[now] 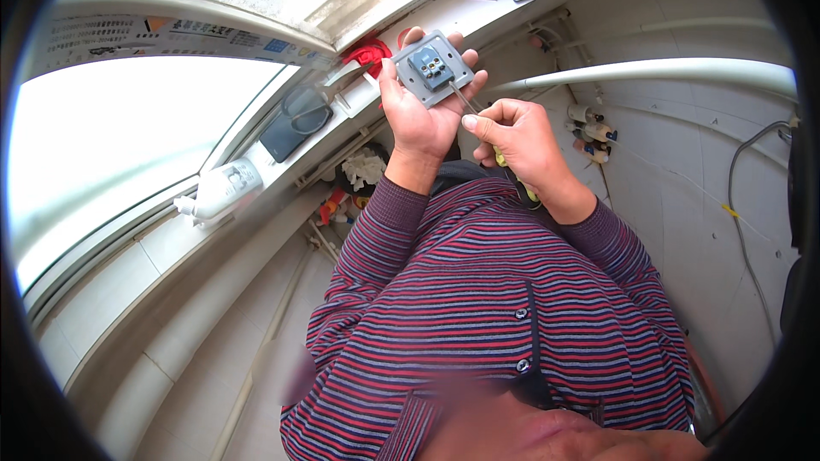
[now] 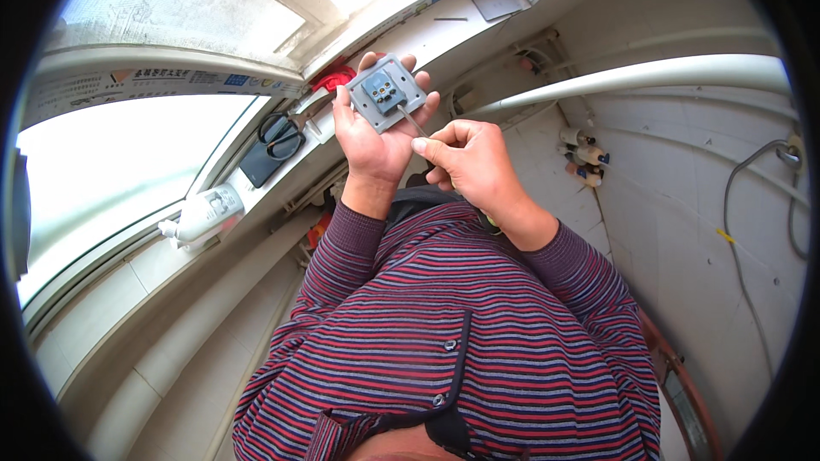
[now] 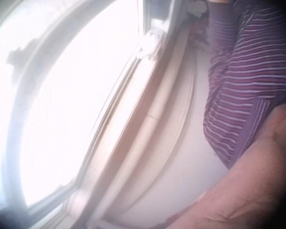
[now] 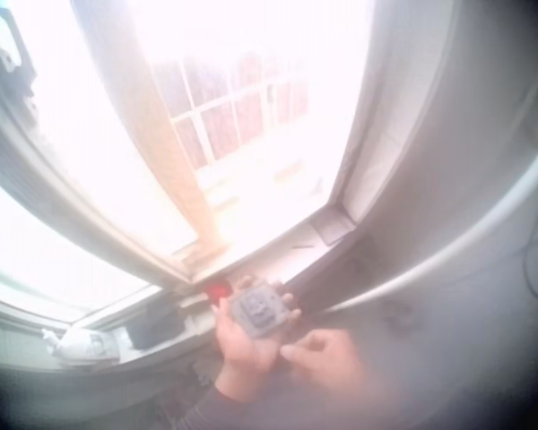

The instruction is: The person installs a wall electrical outlet by connecting wires to the terminal block and securing the unit to the wall. They use a screwdriver to tighten the wire connections and mount the outlet.

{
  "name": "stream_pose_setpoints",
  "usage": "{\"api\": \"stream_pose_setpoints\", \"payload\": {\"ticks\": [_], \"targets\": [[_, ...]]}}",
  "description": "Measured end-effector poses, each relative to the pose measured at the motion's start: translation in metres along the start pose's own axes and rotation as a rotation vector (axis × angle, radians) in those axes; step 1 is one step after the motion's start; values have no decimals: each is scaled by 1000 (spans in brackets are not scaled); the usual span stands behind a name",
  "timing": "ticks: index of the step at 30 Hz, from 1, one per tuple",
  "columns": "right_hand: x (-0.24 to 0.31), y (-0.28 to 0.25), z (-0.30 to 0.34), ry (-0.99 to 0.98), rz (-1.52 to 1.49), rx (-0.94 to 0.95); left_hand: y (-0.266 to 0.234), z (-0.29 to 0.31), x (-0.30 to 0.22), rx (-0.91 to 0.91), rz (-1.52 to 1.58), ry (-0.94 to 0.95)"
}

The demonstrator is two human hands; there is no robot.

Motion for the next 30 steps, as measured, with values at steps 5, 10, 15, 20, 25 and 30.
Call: {"api": "stream_pose_setpoints", "payload": {"ticks": [5,10,15,20,25,30], "targets": [[1,3,-5,28,-1,31,2,2,1,1,-55,-2],[4,3,-6,57,-8,28,7,2,2,22,-112,18],[6,3,-4,63,-43,48,8,1,0,73,-198,63],[2,4,-7,21,-78,99,8,-3,-4,123,-290,81],[-1,1,-7,-17,-74,155,7,-5,-1,158,-306,69],[-3,0,-5,-23,-180,155,8,-5,3,188,-281,55]]}}
Point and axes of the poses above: each hand's wrist, its own z-axis away from the middle knuckle, its own y-axis out of the palm, x = y × z, the point moved 2 cm from there along -z, towards the middle knuckle, and after that the axes turned 13 degrees about x, right-handed, at the moved point
